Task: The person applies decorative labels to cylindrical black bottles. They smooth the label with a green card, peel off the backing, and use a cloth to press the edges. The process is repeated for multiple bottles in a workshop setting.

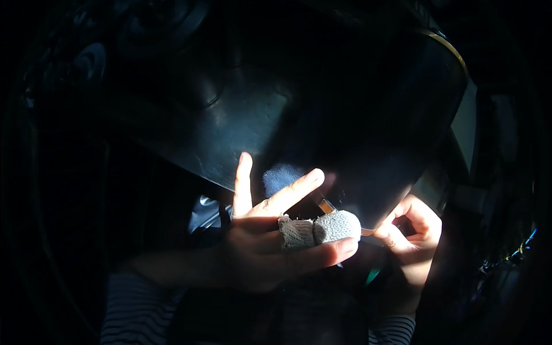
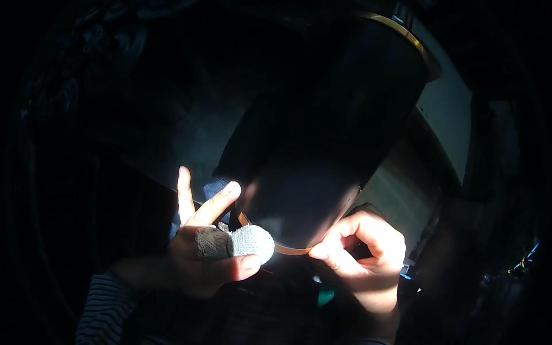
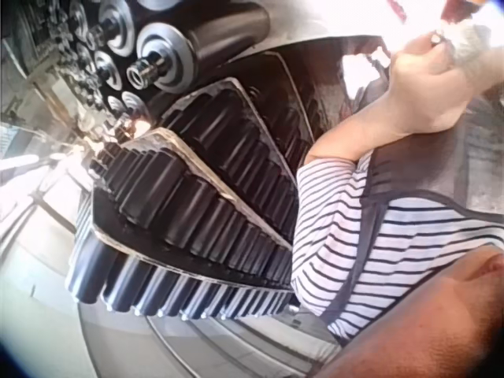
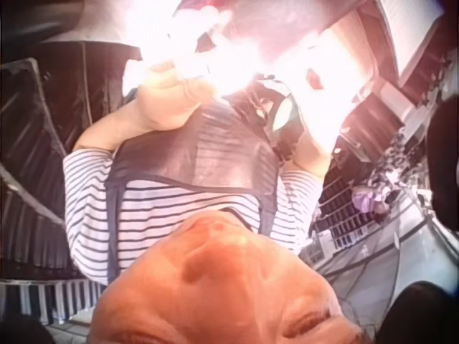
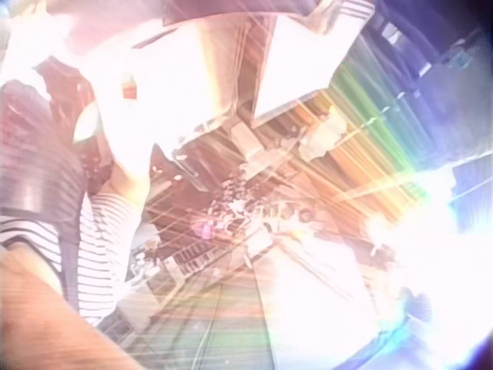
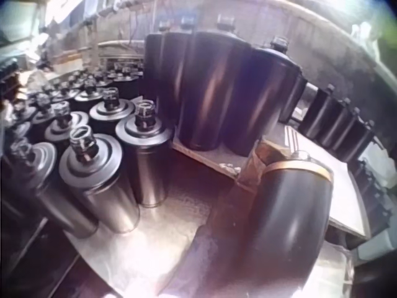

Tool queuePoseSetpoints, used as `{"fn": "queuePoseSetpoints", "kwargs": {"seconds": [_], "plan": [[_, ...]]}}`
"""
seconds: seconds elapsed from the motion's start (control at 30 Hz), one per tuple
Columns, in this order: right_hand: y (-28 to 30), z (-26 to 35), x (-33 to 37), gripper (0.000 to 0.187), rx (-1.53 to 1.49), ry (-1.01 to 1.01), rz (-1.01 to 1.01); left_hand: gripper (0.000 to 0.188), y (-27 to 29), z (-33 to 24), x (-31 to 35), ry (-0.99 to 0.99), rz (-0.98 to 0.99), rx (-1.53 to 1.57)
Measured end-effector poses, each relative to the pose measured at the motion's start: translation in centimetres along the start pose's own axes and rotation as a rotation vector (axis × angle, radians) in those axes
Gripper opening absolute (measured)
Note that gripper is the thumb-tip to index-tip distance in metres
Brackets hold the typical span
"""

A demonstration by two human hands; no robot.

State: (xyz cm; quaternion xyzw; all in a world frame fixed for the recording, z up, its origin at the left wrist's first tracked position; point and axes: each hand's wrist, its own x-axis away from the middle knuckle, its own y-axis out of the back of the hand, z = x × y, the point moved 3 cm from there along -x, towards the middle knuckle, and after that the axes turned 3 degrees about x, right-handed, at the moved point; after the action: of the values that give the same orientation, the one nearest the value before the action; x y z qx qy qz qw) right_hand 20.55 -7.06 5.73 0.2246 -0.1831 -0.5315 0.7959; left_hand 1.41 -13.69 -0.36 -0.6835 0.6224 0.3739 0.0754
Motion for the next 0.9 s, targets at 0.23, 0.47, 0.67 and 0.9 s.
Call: {"fn": "queuePoseSetpoints", "kwargs": {"seconds": [0.23,0.47,0.67,0.9], "plan": [[-0.1,-0.5,-1.3,0.014,-0.104,-0.074,-0.038,0.027,1.8,2.9,-1.6,0.217,0.044,0.115],[0.1,-0.5,-3.8,0.012,-0.089,-0.150,0.001,0.031,1.5,3.3,-3.9,0.238,0.264,0.197],[0.4,-1.9,-5.4,0.020,-0.069,-0.185,0.084,0.031,0.9,4.3,-3.6,0.406,0.230,0.107],[1.8,-3.0,-4.9,0.015,-0.161,-0.049,0.116,0.042,-3.6,-0.2,-5.4,-0.045,0.066,-0.644]]}}
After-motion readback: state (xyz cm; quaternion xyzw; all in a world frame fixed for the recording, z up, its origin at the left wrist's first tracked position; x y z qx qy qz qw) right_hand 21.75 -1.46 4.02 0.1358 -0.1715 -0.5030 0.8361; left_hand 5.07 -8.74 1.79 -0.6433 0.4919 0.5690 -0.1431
